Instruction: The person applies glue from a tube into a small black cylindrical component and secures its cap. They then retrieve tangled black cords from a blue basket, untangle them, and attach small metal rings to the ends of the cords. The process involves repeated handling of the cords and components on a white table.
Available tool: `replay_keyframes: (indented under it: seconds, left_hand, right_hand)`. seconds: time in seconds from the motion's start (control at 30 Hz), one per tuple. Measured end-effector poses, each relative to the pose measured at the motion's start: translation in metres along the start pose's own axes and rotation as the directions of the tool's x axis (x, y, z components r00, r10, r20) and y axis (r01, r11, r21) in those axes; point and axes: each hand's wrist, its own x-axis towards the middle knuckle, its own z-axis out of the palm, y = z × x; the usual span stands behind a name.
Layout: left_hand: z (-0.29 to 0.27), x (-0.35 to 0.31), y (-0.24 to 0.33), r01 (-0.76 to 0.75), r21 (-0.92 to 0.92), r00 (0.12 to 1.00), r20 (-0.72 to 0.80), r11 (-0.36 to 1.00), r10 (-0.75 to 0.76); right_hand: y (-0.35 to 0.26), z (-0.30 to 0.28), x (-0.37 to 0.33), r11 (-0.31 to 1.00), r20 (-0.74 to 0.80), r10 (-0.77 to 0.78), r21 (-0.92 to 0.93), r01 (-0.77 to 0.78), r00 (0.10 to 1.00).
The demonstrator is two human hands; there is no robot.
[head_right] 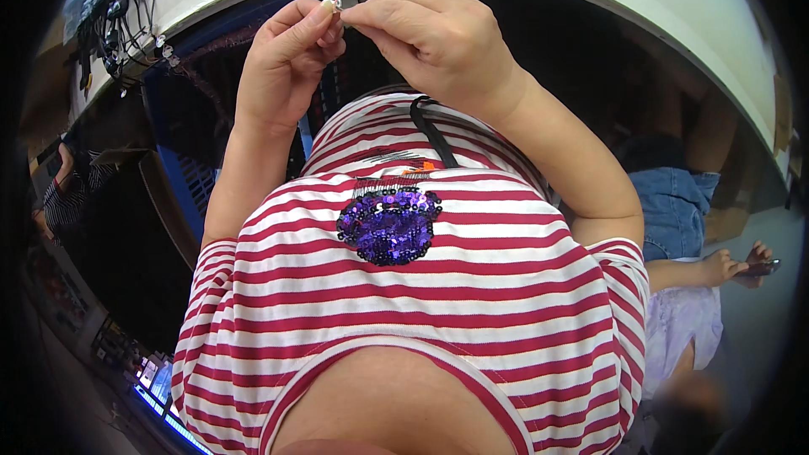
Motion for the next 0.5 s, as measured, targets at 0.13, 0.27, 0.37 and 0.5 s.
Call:
replay_keyframes:
  seconds: [0.13,0.27,0.37,0.5]
  left_hand:
    - [-0.003,-0.001,0.003,-0.018,0.047,0.998,0.055,0.999,0.015]
    - [0.006,-0.009,0.009,-0.107,0.102,0.994,0.020,0.989,0.105]
    - [0.010,-0.005,0.002,-0.204,0.185,0.978,0.001,0.961,0.208]
    - [0.013,-0.014,-0.021,-0.484,0.418,0.875,0.228,0.769,0.427]
  right_hand:
    - [-0.002,0.001,0.000,0.976,0.039,0.171,0.128,-0.175,0.984]
    - [-0.012,0.001,0.008,0.758,0.132,0.513,0.395,-0.519,0.848]
    - [-0.015,-0.007,0.017,0.311,0.364,0.660,0.664,-0.680,0.658]
    - [-0.018,0.003,0.016,-0.097,0.353,0.704,0.908,-0.408,0.616]
